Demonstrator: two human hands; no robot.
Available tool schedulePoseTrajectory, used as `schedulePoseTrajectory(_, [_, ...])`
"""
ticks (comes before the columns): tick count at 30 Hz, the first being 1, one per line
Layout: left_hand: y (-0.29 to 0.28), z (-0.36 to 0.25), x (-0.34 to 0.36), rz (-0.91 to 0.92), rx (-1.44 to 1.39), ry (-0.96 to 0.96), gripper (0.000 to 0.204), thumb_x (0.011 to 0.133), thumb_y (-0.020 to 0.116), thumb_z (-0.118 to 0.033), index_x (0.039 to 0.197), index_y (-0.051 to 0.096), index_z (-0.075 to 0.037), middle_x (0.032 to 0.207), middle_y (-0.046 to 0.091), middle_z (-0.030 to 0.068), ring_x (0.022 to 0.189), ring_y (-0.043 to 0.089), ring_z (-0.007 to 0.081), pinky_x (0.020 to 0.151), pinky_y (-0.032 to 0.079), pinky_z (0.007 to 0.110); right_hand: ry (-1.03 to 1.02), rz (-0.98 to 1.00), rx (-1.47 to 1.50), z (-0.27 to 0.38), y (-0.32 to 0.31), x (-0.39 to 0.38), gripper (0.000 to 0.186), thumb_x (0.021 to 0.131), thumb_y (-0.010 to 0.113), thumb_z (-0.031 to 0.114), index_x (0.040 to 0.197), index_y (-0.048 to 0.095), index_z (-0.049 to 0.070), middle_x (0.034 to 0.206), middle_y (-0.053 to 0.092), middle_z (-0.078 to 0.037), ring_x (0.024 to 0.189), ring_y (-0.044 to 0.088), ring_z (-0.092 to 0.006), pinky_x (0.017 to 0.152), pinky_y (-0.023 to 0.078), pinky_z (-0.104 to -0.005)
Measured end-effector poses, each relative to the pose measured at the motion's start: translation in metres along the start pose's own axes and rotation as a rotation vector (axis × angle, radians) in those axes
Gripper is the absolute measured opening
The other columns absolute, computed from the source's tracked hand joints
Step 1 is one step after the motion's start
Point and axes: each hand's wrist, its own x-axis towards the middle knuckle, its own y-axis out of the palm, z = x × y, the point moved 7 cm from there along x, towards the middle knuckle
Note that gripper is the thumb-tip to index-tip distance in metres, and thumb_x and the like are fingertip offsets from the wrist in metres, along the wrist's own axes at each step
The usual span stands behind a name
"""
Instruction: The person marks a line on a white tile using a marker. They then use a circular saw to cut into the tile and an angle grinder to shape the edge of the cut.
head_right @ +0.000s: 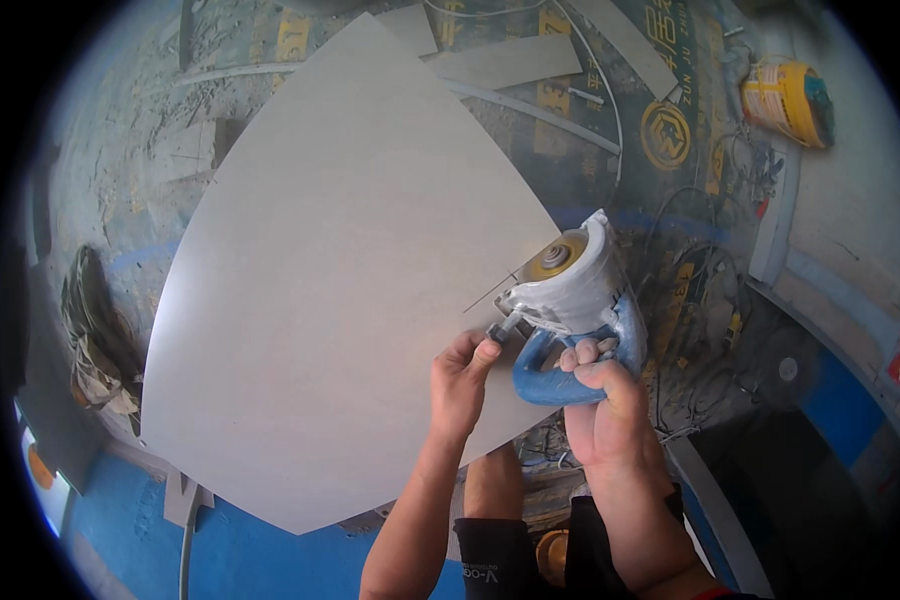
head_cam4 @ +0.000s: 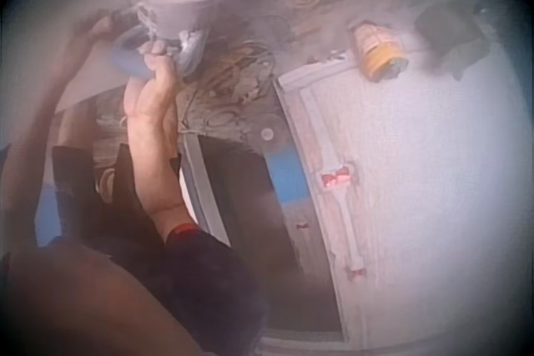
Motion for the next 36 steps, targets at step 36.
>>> schedulePoseTrajectory(36, [0.004,0.003,-0.009,-0.073,0.072,-0.025,0.034,0.094,0.076,-0.032,0.102,0.071,0.001,0.091,0.07,0.0038,0.086,0.06,0.0133,0.084,0.049,0.029,0.054,-0.018,0.07,0.005,-0.009,-0.003,0.027,0.073,0.059,-0.001,0.097,0.053,0.01,0.091,0.055,-0.002,0.092,0.055,-0.0202,0.093,0.044,-0.0375])
